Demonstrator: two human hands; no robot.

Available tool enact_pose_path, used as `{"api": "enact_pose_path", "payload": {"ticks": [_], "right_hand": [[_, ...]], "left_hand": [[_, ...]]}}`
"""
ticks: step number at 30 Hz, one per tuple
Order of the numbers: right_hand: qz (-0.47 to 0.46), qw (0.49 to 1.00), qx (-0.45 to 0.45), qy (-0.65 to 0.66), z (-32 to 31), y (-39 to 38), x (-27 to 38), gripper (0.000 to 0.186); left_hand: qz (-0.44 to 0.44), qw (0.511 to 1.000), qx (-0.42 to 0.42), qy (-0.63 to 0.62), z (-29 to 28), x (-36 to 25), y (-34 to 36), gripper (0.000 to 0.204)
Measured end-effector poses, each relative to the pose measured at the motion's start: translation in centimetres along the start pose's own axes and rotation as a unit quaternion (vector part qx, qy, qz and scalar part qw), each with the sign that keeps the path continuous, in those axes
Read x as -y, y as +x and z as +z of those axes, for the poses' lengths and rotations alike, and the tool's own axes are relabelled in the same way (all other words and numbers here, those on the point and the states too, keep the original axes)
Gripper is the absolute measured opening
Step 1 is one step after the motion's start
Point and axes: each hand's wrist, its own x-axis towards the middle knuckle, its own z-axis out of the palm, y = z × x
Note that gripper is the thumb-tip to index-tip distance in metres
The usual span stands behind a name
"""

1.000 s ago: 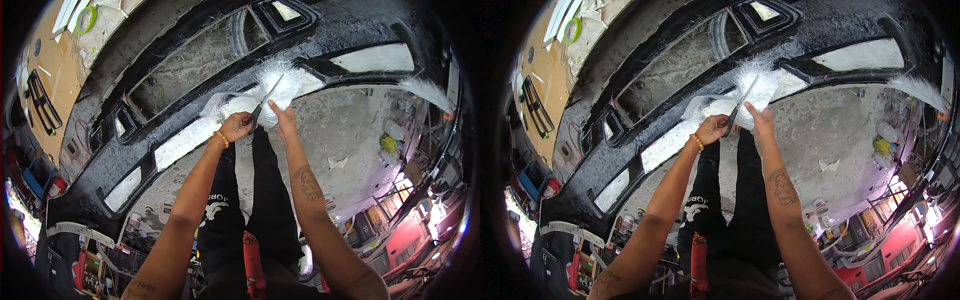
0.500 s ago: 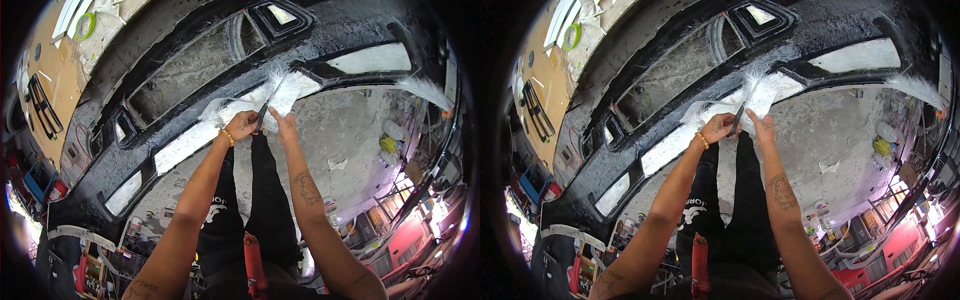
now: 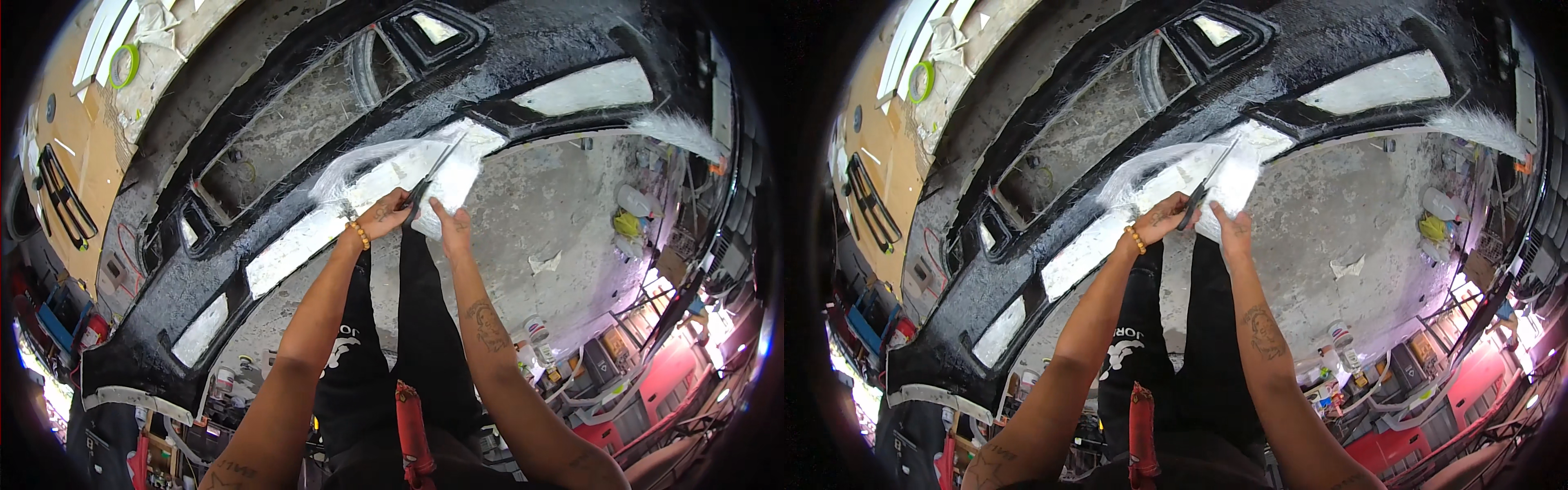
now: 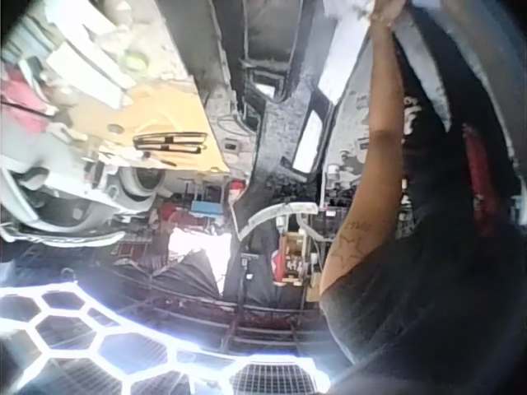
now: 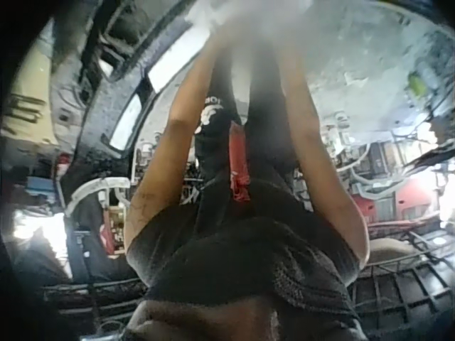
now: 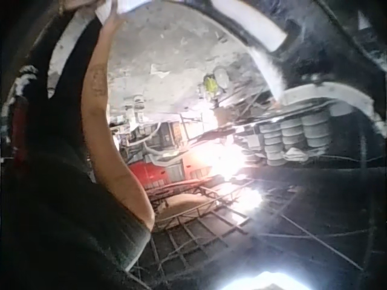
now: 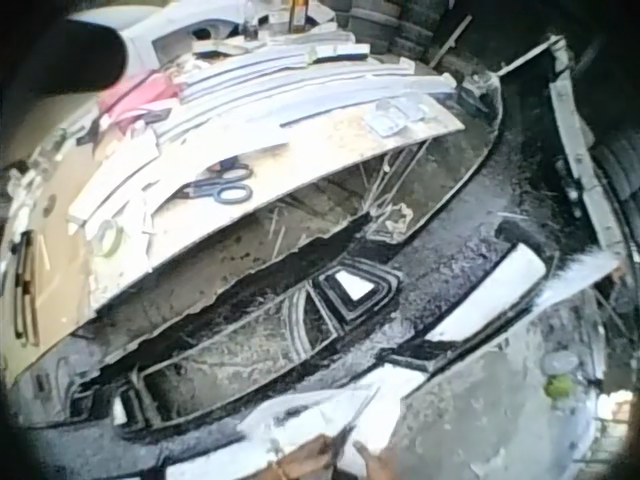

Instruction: The person cuts strips of white fiberglass mat from a larger sheet using scissors. They place the cut mat onto a black carbon fiber car bumper, smoothing it into position. The person repeats this process, cutting additional strips and applying them to different sections of the bumper.

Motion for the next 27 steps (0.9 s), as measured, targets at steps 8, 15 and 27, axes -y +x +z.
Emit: {"api": "enact_pose_path", "payload": {"ticks": [8, 15, 27], "right_hand": [[0.000, 0.998, -0.036, -0.042, -3.2, -1.7, 0.3, 0.047], [-0.068, 0.978, -0.011, 0.198, -2.9, -0.3, 14.6, 0.041], [-0.112, 0.960, 0.042, 0.251, 1.2, 20.2, 24.8, 0.035]], "left_hand": [[0.035, 0.996, -0.069, -0.049, -3.2, 0.4, 0.3, 0.037], [0.059, 0.914, -0.200, 0.348, -6.8, 8.0, -4.5, 0.041], [-0.050, 0.837, -0.339, 0.426, -9.4, 10.1, -5.6, 0.018]]}}
